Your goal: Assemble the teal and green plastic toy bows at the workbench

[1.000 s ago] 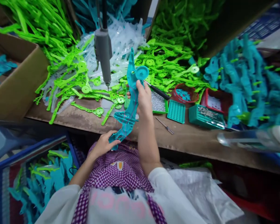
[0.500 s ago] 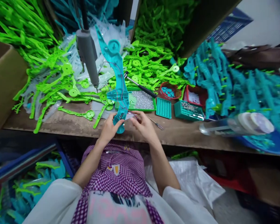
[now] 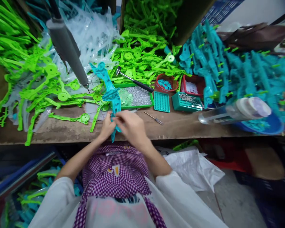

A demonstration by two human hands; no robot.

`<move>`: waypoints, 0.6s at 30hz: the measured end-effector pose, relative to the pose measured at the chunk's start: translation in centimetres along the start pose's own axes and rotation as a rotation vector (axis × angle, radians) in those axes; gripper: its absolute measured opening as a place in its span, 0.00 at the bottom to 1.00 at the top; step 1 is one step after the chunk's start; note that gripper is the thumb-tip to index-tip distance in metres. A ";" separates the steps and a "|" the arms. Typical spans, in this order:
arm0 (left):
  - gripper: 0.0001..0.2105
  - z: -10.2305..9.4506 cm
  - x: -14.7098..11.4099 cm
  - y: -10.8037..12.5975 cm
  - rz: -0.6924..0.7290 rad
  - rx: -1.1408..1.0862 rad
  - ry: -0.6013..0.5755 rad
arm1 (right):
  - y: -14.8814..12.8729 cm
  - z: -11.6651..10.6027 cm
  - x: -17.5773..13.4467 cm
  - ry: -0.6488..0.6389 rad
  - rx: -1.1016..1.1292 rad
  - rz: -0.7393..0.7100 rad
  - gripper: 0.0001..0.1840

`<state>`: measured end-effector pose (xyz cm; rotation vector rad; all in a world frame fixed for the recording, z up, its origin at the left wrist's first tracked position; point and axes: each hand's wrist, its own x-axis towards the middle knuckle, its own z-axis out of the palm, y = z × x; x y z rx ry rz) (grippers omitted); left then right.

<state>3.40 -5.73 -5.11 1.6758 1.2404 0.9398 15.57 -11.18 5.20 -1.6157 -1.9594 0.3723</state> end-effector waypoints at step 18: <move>0.19 -1.8 1.9 -1.7 -0.014 -0.014 0.181 | 7.7 3.8 -3.8 -0.149 0.023 0.031 0.12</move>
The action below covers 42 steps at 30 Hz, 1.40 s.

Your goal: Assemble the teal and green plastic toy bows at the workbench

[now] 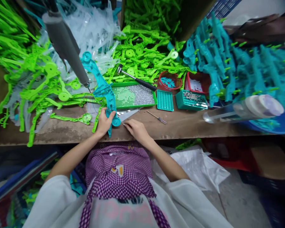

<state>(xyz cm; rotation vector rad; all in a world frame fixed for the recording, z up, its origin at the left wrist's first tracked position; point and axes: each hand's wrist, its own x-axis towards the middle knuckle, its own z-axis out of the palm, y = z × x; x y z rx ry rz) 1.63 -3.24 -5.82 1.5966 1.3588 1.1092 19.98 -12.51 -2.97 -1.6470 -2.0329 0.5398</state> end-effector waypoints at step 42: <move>0.14 1.2 0.0 0.2 0.063 0.079 -0.001 | -2.1 -0.4 3.5 0.321 0.703 0.212 0.19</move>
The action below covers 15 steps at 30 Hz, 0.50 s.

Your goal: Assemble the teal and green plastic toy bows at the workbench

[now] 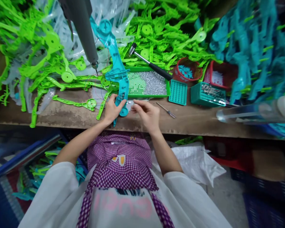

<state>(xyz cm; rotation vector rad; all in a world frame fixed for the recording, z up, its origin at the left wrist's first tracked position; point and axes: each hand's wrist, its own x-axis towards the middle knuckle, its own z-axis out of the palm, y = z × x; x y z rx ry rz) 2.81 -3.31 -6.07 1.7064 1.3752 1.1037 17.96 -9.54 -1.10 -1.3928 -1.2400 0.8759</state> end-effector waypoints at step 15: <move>0.10 0.0 -0.2 -0.2 0.048 0.067 0.022 | 4.1 2.7 4.6 0.013 -1.007 -0.755 0.17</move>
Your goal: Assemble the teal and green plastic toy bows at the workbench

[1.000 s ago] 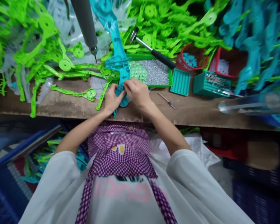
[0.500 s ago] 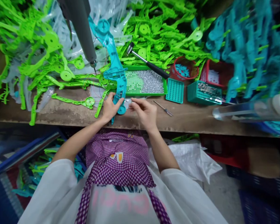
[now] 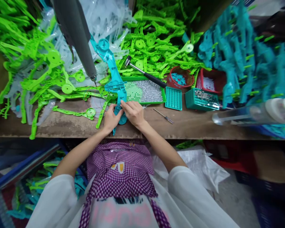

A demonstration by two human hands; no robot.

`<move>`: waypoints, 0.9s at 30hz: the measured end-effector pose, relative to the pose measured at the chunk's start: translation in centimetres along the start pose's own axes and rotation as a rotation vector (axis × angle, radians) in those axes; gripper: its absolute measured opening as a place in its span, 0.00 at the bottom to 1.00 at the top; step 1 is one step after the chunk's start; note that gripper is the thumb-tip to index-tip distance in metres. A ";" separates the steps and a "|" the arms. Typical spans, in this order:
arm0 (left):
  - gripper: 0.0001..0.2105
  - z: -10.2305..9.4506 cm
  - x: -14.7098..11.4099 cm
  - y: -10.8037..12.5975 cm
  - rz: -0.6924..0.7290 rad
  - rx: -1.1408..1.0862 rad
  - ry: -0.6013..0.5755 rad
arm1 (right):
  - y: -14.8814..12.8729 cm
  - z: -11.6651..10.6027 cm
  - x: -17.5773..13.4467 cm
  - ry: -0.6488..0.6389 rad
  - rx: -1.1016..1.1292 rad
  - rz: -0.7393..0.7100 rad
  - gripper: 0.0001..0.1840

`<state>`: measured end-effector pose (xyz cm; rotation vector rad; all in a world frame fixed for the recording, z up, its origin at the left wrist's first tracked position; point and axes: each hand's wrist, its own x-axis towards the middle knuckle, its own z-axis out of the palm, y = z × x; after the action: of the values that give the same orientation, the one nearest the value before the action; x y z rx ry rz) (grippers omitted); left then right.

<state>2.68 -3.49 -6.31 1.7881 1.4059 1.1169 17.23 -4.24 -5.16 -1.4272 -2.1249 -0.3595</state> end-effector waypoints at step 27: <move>0.13 0.0 0.1 -0.1 -0.108 -0.117 0.064 | -0.4 -2.3 -0.8 -0.557 0.096 0.263 0.18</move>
<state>2.61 -3.36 -6.34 1.5890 1.4254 1.1837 17.81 -6.16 -3.76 -1.8795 -2.2792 0.2714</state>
